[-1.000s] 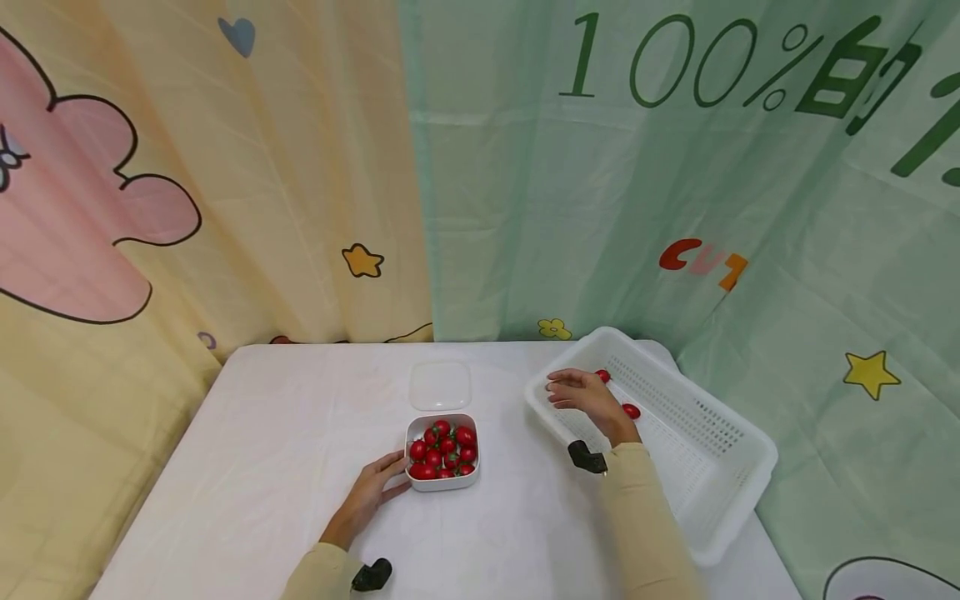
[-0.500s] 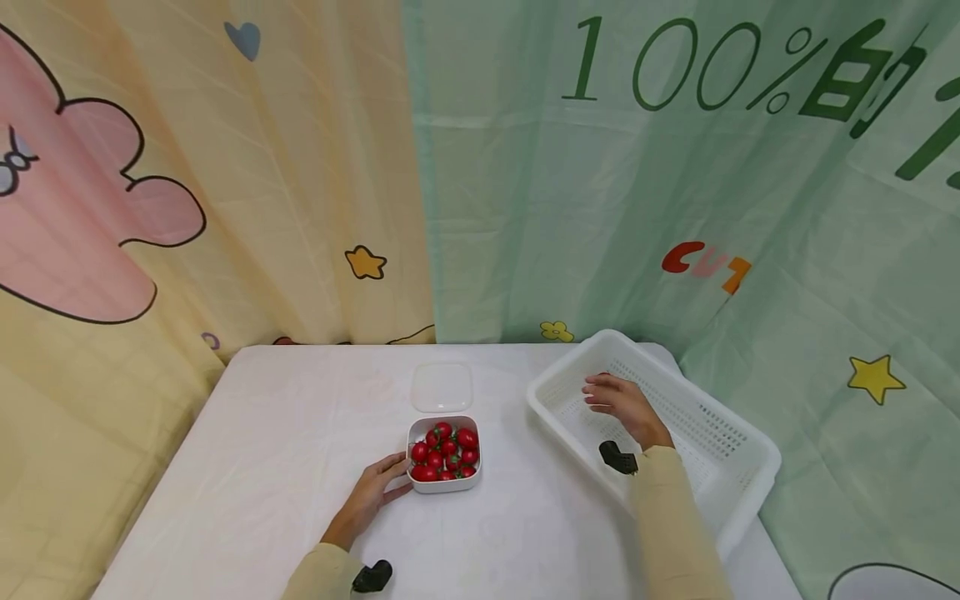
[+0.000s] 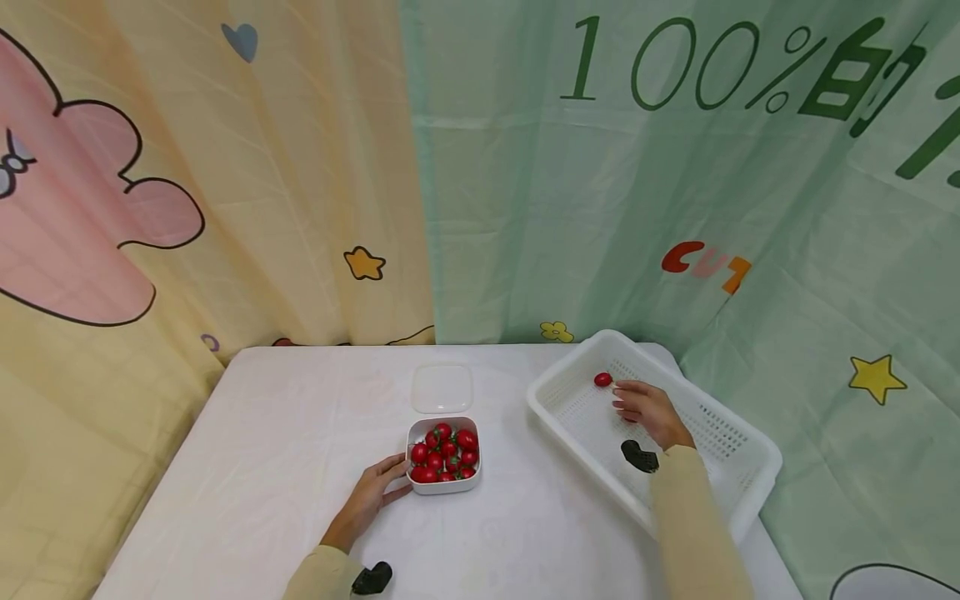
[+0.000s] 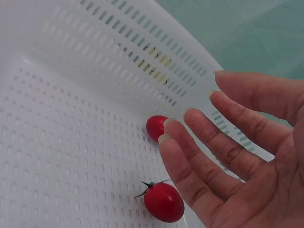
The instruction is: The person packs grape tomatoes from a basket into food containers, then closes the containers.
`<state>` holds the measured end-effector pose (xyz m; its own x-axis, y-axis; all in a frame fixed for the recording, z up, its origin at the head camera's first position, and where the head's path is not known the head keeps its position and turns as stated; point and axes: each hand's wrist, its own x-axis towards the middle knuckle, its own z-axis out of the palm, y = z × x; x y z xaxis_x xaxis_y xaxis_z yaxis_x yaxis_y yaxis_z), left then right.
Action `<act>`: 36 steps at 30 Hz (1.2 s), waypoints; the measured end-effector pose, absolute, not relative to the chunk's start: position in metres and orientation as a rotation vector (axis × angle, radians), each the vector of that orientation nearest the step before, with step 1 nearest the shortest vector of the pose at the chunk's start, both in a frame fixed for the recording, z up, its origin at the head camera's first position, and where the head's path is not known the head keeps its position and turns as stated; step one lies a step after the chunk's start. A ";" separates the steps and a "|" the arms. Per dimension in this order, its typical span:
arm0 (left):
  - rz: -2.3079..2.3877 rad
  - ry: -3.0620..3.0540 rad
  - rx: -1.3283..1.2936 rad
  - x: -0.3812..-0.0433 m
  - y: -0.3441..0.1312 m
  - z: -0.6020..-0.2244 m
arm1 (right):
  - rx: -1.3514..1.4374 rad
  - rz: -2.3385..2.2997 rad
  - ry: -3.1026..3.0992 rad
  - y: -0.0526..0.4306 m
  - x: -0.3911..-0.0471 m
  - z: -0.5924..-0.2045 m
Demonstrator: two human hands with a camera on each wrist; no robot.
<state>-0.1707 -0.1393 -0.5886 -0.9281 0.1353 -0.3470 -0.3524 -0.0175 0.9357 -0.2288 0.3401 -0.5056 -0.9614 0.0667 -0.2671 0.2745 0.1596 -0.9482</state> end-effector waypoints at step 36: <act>2.005 1.946 -0.241 -0.173 -0.139 -0.593 | 0.549 -1.854 2.074 0.370 -0.226 -0.547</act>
<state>-0.1731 -0.1386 -0.5925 -0.9294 0.1206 -0.3489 -0.3523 -0.0074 0.9359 -0.2259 0.3699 -0.5471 -0.8803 0.0797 -0.4677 0.4737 0.0913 -0.8759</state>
